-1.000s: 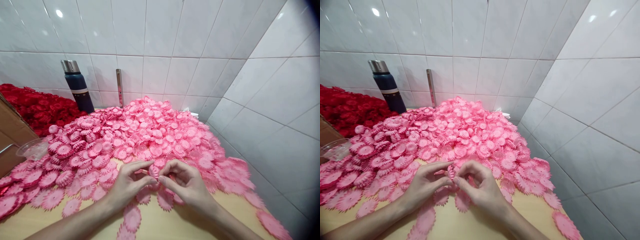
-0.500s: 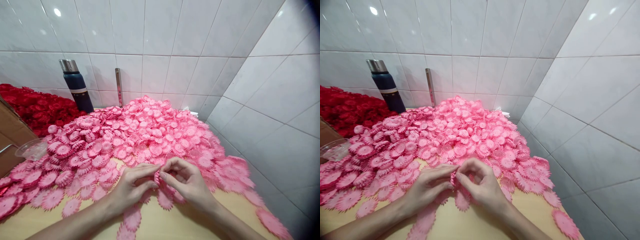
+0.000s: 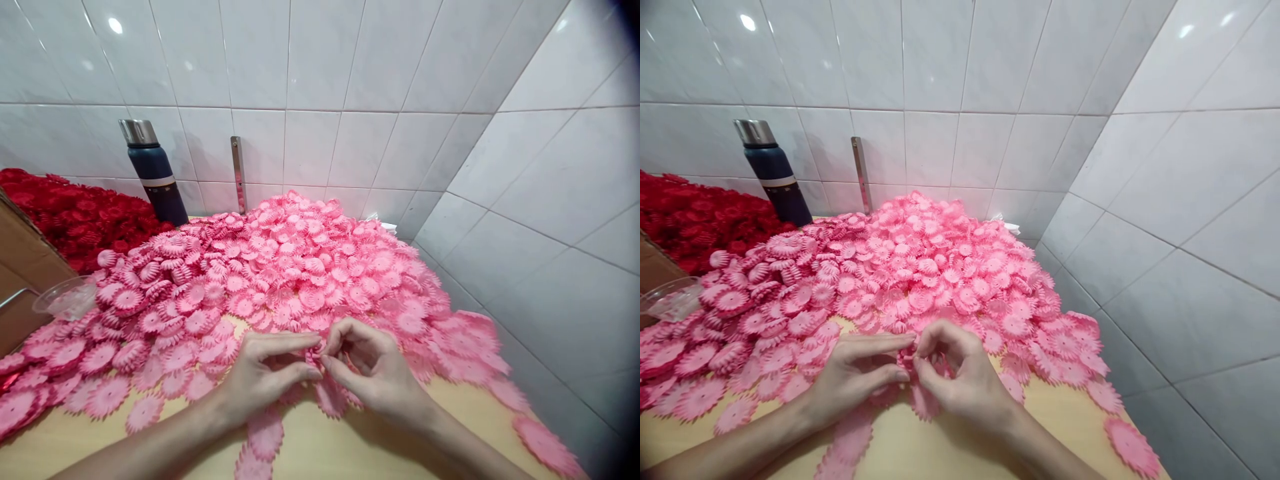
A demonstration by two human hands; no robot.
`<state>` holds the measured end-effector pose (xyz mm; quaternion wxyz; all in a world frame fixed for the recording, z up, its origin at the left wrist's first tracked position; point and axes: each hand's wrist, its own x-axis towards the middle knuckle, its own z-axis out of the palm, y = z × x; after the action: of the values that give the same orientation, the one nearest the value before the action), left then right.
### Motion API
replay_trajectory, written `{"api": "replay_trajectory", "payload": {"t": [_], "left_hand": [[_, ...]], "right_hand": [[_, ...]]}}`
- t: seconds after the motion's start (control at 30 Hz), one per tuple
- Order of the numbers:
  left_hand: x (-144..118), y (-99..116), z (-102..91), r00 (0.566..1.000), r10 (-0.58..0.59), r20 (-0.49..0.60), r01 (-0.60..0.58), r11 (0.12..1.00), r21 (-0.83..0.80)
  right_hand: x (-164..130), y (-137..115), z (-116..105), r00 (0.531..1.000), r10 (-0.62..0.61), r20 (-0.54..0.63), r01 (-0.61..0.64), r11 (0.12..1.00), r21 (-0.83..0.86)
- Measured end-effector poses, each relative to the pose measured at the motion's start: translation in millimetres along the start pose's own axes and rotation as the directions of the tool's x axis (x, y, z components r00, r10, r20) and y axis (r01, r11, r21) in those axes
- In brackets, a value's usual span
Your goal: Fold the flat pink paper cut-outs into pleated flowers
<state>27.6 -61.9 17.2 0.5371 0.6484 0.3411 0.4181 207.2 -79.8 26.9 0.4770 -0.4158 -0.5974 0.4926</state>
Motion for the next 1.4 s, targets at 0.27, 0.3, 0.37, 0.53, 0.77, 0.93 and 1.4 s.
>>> {"api": "replay_trajectory", "payload": {"t": [0.27, 0.3, 0.37, 0.53, 0.77, 0.93, 1.4], "left_hand": [[-1.0, -5.8, 1.6, 0.987, -0.142, -0.075, 0.133, 0.985, -0.113], [-0.6, -5.4, 1.5, 0.987, -0.145, -0.075, 0.137, 0.985, -0.109], [-0.2, -4.9, 1.2, 0.989, -0.137, -0.059, 0.131, 0.986, -0.099], [-1.9, -7.7, -0.4, 0.989, -0.147, -0.003, 0.146, 0.984, -0.100], [-3.0, -7.6, 2.2, 0.991, -0.117, 0.068, 0.132, 0.945, -0.299], [-2.4, -5.8, 2.4, 0.993, -0.059, 0.101, 0.087, 0.949, -0.303], [1.3, -1.0, -3.2, 0.988, -0.104, 0.117, 0.114, 0.989, -0.088]], "right_hand": [[4.1, 5.6, -7.6, 0.998, -0.034, 0.049, 0.036, 0.999, -0.036], [4.6, 5.6, -7.8, 0.997, -0.051, 0.058, 0.054, 0.997, -0.052], [5.2, 5.0, -7.8, 0.993, -0.084, 0.088, 0.093, 0.991, -0.099], [4.1, 3.0, -6.4, 0.987, -0.069, 0.142, 0.096, 0.977, -0.189], [2.2, 2.6, -7.5, 0.981, 0.088, 0.172, -0.074, 0.994, -0.086], [2.2, 4.0, -7.9, 0.967, 0.141, 0.212, -0.119, 0.986, -0.113], [1.7, 2.0, -4.9, 0.971, 0.116, 0.207, -0.135, 0.988, 0.076]]}}
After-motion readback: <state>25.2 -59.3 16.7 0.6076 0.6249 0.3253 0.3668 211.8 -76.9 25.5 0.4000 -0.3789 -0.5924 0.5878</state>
